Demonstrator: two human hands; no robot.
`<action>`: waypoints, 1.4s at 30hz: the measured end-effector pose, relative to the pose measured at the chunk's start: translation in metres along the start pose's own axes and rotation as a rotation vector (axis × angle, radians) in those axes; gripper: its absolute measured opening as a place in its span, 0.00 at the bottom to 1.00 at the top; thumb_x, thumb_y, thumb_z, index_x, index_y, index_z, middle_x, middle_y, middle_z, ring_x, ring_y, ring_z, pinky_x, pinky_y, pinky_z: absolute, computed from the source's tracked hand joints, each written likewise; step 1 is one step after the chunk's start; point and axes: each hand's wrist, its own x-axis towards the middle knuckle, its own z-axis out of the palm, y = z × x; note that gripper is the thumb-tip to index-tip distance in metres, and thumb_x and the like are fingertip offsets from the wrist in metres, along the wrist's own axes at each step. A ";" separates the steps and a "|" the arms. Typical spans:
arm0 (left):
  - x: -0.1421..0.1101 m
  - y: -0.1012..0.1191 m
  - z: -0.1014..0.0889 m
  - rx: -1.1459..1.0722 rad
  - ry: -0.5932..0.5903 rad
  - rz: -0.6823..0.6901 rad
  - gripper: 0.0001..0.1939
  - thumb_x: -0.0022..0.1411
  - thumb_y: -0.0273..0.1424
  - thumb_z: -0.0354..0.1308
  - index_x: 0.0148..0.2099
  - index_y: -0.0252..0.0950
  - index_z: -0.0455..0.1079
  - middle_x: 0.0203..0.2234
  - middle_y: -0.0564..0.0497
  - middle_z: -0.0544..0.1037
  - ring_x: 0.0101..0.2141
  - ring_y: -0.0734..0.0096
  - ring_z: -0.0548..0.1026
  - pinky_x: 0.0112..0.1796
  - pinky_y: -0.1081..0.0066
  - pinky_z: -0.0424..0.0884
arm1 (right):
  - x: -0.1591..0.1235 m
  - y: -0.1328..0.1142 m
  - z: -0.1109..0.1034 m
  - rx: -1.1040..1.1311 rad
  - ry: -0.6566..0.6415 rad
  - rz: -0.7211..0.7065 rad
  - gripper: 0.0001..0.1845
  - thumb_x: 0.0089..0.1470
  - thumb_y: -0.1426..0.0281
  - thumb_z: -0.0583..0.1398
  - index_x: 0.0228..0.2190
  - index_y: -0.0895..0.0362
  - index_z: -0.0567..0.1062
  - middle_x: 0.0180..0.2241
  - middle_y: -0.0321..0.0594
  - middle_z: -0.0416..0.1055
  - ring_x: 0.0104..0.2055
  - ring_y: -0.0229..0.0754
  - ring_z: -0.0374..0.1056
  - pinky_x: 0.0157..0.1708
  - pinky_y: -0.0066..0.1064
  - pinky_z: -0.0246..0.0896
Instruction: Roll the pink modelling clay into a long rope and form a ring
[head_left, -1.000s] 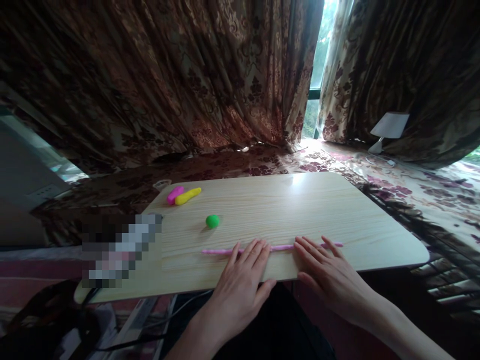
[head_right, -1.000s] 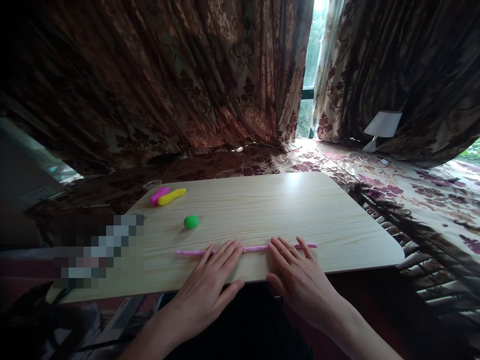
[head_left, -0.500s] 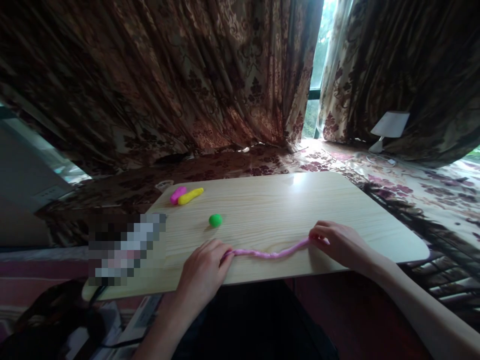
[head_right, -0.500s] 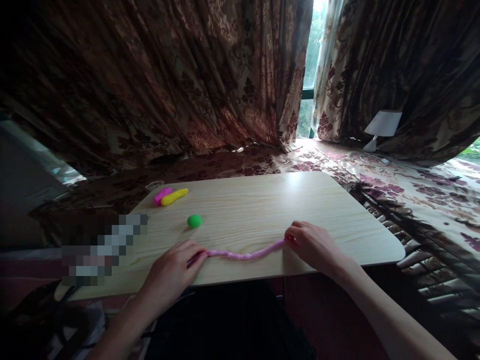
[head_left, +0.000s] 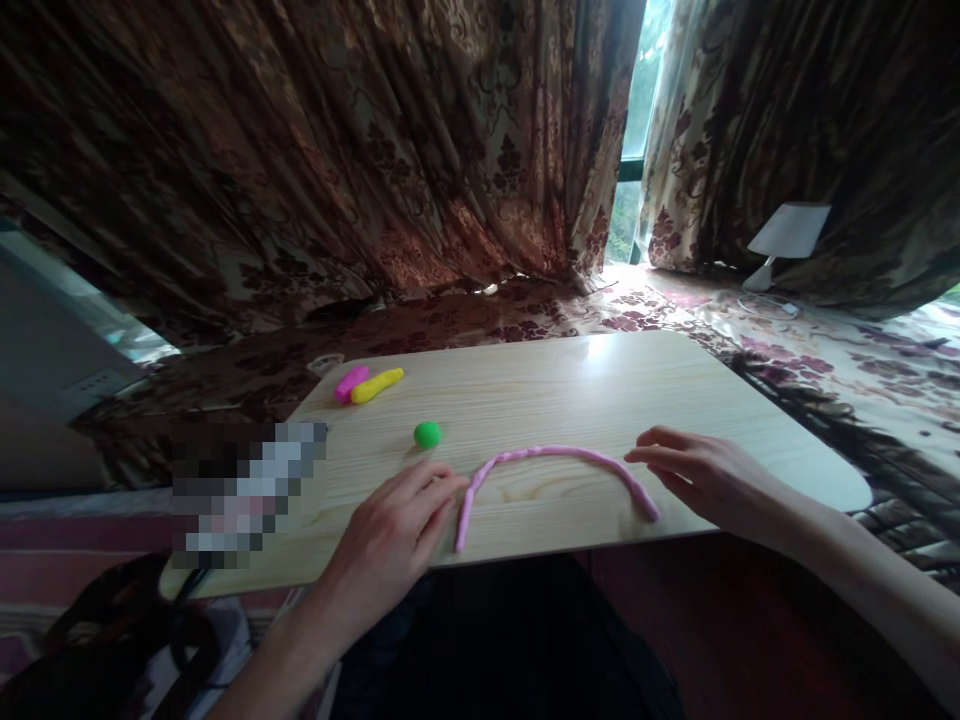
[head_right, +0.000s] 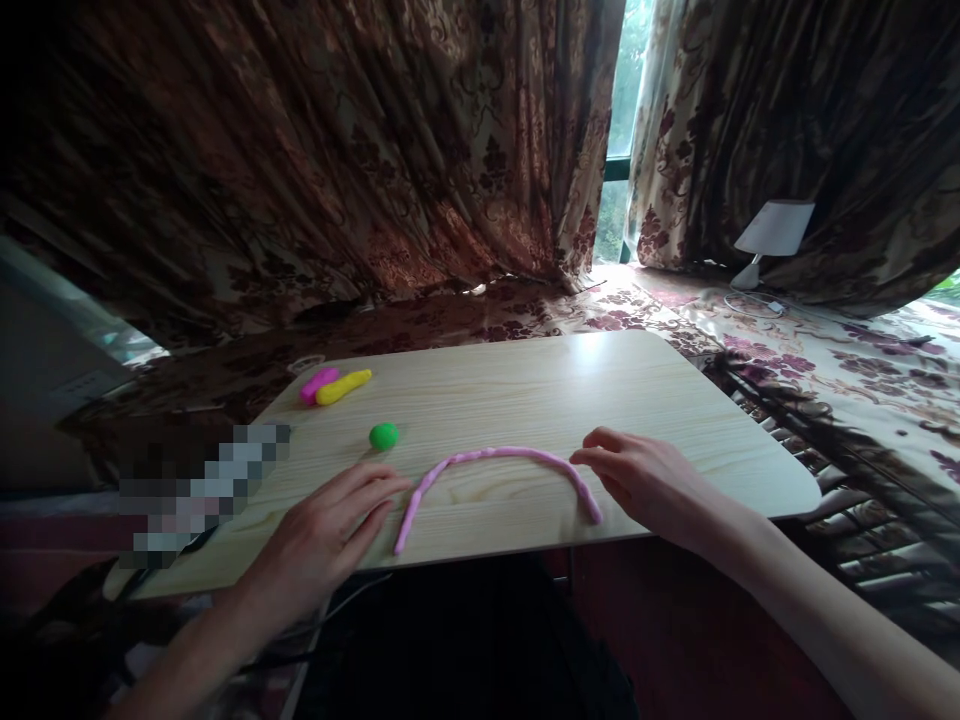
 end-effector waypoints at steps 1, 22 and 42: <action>0.000 -0.002 -0.004 0.023 -0.028 0.113 0.16 0.64 0.25 0.45 0.51 0.44 0.65 0.49 0.50 0.69 0.49 0.65 0.66 0.47 0.65 0.61 | -0.004 0.001 -0.003 -0.041 -0.020 -0.053 0.18 0.59 0.75 0.51 0.47 0.48 0.70 0.46 0.41 0.68 0.37 0.41 0.68 0.34 0.30 0.59; 0.024 0.025 -0.002 -0.045 -0.004 0.273 0.09 0.64 0.26 0.49 0.42 0.39 0.69 0.40 0.51 0.76 0.51 0.64 0.64 0.55 0.56 0.54 | 0.028 -0.040 0.014 0.094 0.025 -0.253 0.11 0.58 0.73 0.55 0.42 0.54 0.73 0.42 0.41 0.73 0.44 0.43 0.63 0.43 0.36 0.55; 0.022 0.066 0.032 -0.091 0.062 0.077 0.07 0.62 0.30 0.52 0.39 0.39 0.70 0.35 0.50 0.73 0.45 0.64 0.66 0.57 0.52 0.48 | 0.031 -0.071 0.044 0.197 0.094 -0.098 0.05 0.55 0.74 0.57 0.35 0.56 0.72 0.34 0.41 0.69 0.41 0.45 0.60 0.42 0.38 0.52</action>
